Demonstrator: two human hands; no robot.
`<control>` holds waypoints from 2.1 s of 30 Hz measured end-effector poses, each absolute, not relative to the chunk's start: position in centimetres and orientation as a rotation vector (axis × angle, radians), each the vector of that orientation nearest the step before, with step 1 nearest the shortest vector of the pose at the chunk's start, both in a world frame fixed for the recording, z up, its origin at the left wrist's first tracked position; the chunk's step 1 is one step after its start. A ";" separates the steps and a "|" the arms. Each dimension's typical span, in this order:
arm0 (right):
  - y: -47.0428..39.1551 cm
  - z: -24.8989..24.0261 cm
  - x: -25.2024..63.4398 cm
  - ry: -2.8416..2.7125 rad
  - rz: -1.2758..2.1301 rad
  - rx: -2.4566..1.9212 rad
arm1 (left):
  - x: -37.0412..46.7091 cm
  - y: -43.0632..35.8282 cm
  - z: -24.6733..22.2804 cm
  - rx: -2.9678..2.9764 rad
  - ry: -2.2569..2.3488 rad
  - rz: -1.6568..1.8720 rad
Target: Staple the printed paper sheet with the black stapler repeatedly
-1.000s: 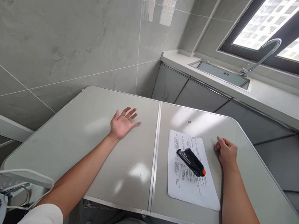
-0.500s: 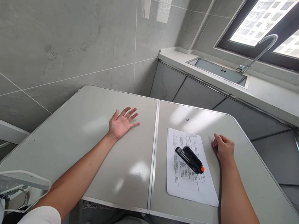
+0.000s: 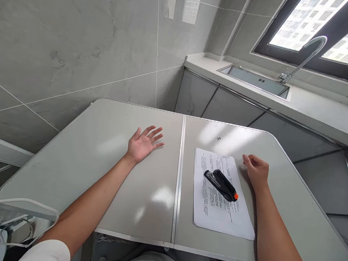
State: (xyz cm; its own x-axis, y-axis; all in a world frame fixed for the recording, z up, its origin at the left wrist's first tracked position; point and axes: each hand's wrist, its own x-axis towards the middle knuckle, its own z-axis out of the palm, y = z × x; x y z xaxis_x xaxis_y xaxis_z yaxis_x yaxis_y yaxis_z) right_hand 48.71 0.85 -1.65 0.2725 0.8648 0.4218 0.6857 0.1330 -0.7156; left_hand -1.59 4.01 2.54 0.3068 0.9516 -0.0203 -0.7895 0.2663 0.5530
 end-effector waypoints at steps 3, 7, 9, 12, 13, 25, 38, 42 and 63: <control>1.3 -1.5 47.6 -1.614 0.100 -1.585 | -1.6 4.0 2.6 0.510 0.392 1.210; 1.7 -1.2 46.4 -1.817 0.133 -1.487 | -1.5 3.8 2.7 0.477 0.400 1.213; 1.7 -1.1 46.0 -1.909 0.161 -1.430 | -1.5 3.8 2.8 0.478 0.386 1.216; 1.5 -0.9 45.3 -2.012 0.176 -1.388 | -1.5 3.7 2.9 0.478 0.379 1.218; 1.4 -0.8 45.0 -2.036 0.190 -1.376 | -1.5 3.7 2.8 0.472 0.384 1.217; 0.9 -0.3 42.0 -2.270 0.452 -1.218 | -1.5 3.7 2.8 0.481 0.399 1.195; 0.5 0.0 39.2 -2.406 0.643 -1.263 | -1.4 3.6 2.7 0.502 0.397 1.178; 0.5 -0.1 37.9 -2.426 0.627 -1.210 | -1.5 3.6 2.6 0.525 0.394 1.159; 0.6 -0.6 34.7 -2.575 0.536 -1.101 | -1.5 3.9 2.2 0.636 0.384 1.130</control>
State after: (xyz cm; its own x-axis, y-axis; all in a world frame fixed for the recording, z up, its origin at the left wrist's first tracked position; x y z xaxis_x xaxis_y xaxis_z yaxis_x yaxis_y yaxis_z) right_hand 34.70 0.59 -0.63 -0.6660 0.7368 0.1162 0.6294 0.6388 -0.4426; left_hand -1.54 3.89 2.22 0.3901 0.9202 0.0305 -0.7112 0.2801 0.6448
